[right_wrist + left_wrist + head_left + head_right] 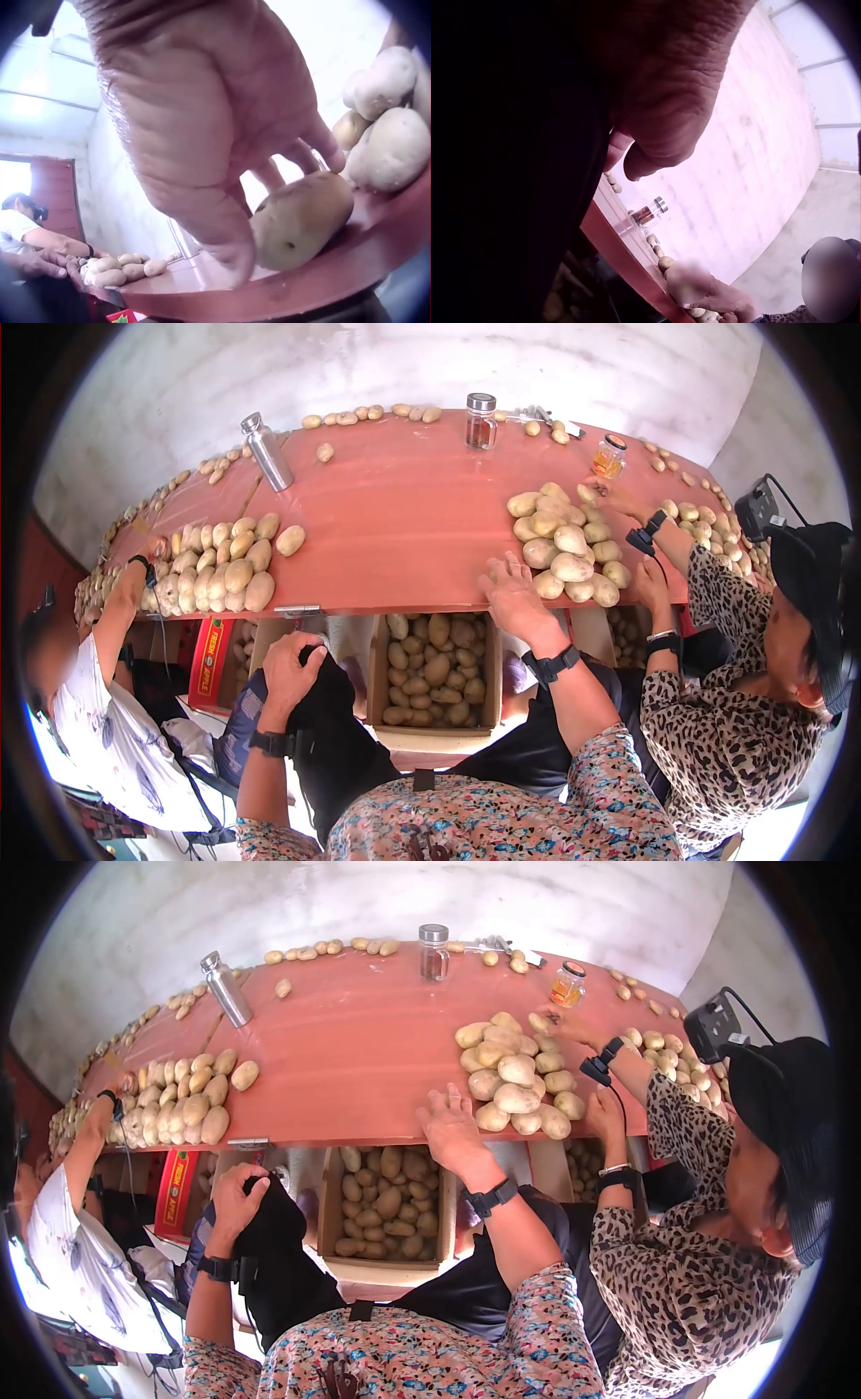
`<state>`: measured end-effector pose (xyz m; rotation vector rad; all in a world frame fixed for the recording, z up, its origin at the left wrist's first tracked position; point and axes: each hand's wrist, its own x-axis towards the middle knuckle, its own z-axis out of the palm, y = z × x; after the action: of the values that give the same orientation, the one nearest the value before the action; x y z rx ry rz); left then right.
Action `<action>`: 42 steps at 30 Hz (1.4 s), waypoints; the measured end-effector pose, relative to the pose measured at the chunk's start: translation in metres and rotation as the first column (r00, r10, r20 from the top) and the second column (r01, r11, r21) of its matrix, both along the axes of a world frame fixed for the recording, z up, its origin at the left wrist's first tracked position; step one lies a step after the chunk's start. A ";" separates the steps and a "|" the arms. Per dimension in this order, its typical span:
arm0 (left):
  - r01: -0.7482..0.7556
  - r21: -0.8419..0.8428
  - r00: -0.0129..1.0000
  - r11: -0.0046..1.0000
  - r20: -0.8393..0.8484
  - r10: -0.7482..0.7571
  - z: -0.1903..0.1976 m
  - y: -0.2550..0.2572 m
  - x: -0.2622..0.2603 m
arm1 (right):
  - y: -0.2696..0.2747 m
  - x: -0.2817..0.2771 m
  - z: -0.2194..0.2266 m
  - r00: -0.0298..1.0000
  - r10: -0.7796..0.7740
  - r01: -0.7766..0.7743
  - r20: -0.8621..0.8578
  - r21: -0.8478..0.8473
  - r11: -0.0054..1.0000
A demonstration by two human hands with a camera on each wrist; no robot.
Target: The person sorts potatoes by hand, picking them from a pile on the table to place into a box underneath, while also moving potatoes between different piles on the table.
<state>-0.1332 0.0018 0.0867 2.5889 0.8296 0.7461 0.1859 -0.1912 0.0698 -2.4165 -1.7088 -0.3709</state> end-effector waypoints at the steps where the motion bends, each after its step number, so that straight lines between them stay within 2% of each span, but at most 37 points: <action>1: 0.007 0.002 1.000 1.000 0.001 -0.007 0.001 0.000 0.001 | -0.001 0.002 0.001 1.000 0.015 -0.016 -0.003 -0.021 1.000; 6: 0.001 -0.008 1.000 1.000 0.014 -0.001 -0.001 0.001 -0.004 | -0.001 0.002 0.000 1.000 -0.010 0.011 0.015 -0.068 0.998; 8: 0.005 0.020 1.000 1.000 0.006 -0.005 -0.002 0.004 -0.003 | 0.005 0.005 -0.014 0.981 -0.017 0.024 0.195 -0.031 0.999; 10: 0.015 0.063 1.000 0.998 -0.026 -0.013 -0.008 0.006 -0.006 | 0.006 0.004 -0.013 0.976 -0.037 0.056 0.216 -0.081 0.995; 13: -0.007 0.048 1.000 0.999 -0.026 0.008 -0.010 0.009 -0.006 | 0.008 -0.011 0.001 0.989 -0.004 0.011 0.149 -0.046 0.999; 15: -0.025 0.019 0.999 1.000 -0.021 0.025 -0.008 0.010 -0.006 | 0.013 -0.026 0.015 0.972 0.081 -0.106 0.219 0.104 0.989; 16: -0.042 0.002 0.999 0.999 -0.030 0.042 -0.006 0.010 -0.006 | 0.016 -0.037 0.018 0.972 0.089 -0.113 0.215 0.098 0.989; 17: -0.056 -0.017 0.998 0.998 -0.038 0.056 -0.004 0.009 -0.004 | 0.020 -0.052 0.020 0.970 0.240 -0.244 0.045 0.119 0.962; 18: -0.060 -0.027 0.997 0.998 -0.039 0.059 -0.003 0.008 -0.002 | 0.024 -0.063 0.019 0.916 0.382 -0.361 -0.124 0.160 0.919; 19: -0.046 -0.025 0.999 0.999 -0.028 0.045 -0.002 0.008 -0.002 | 0.028 -0.071 0.013 0.914 0.383 -0.363 -0.133 0.150 0.919; 20: -0.034 -0.022 0.999 0.999 -0.018 0.034 -0.003 0.008 -0.002 | 0.033 -0.078 -0.002 0.893 0.357 -0.389 -0.276 -0.072 0.918; 21: -0.021 -0.026 1.000 0.999 -0.006 0.021 -0.004 0.008 -0.001 | 0.036 -0.083 -0.019 0.865 0.297 -0.427 -0.404 -0.283 0.859; 22: -0.027 -0.030 1.000 0.999 -0.012 0.027 -0.007 0.008 -0.003 | 0.037 -0.084 -0.038 0.861 0.300 -0.433 -0.410 -0.284 0.855; 24: 0.008 -0.068 0.999 0.998 0.046 -0.005 -0.012 0.012 -0.003 | 0.044 -0.075 -0.087 0.896 0.374 -0.437 -0.239 -0.328 0.838; 25: 0.022 -0.013 0.999 1.000 0.034 -0.021 -0.013 0.015 -0.005 | 0.048 -0.068 -0.118 0.894 0.376 -0.444 -0.245 -0.359 0.821; 26: 0.016 -0.028 0.999 0.999 0.052 -0.015 -0.012 0.014 -0.006 | 0.052 -0.064 -0.147 0.889 0.391 -0.457 -0.240 -0.379 0.805; 28: 0.028 0.004 0.997 1.000 0.069 -0.029 -0.011 0.014 -0.008 | 0.053 -0.064 -0.181 0.833 0.520 -0.553 -0.190 -0.314 0.772; 29: 0.025 0.002 0.997 1.000 0.077 -0.025 -0.008 0.011 -0.009 | 0.060 -0.069 -0.193 0.849 0.494 -0.522 -0.190 -0.456 0.721; 30: 0.020 0.026 0.997 0.999 0.069 -0.022 -0.003 0.007 -0.009 | 0.061 -0.072 -0.210 0.826 0.550 -0.538 -0.120 -0.457 0.708; 32: 0.011 0.028 0.998 1.000 0.067 -0.013 -0.009 0.008 -0.013 | 0.066 -0.079 -0.221 0.847 0.485 -0.520 -0.218 -0.532 0.669; 34: 0.015 0.020 1.000 1.000 0.016 -0.015 -0.006 0.006 -0.017 | 0.058 -0.095 -0.226 0.917 0.368 -0.389 -0.153 -0.537 0.748; 35: 0.000 0.009 1.000 1.000 0.017 0.000 -0.006 0.004 -0.019 | 0.057 -0.098 -0.235 0.911 0.388 -0.401 -0.142 -0.528 0.749; 37: -0.013 -0.033 1.000 0.999 0.015 0.014 -0.004 0.002 -0.021 | 0.061 -0.097 -0.252 0.917 0.393 -0.342 -0.068 -0.641 0.687; 41: -0.005 -0.003 0.999 1.000 0.045 0.005 -0.007 0.002 -0.024 | 0.066 -0.087 -0.257 0.899 0.434 -0.390 -0.065 -0.572 0.722; 42: -0.025 0.002 0.998 1.000 0.049 0.025 -0.004 0.001 -0.025 | 0.066 -0.083 -0.250 0.856 0.508 -0.485 -0.099 -0.498 0.719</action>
<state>-0.1580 0.0029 0.0824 2.5561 0.8487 0.8152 0.1030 -0.1250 -0.1805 -2.0873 -2.6526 0.1290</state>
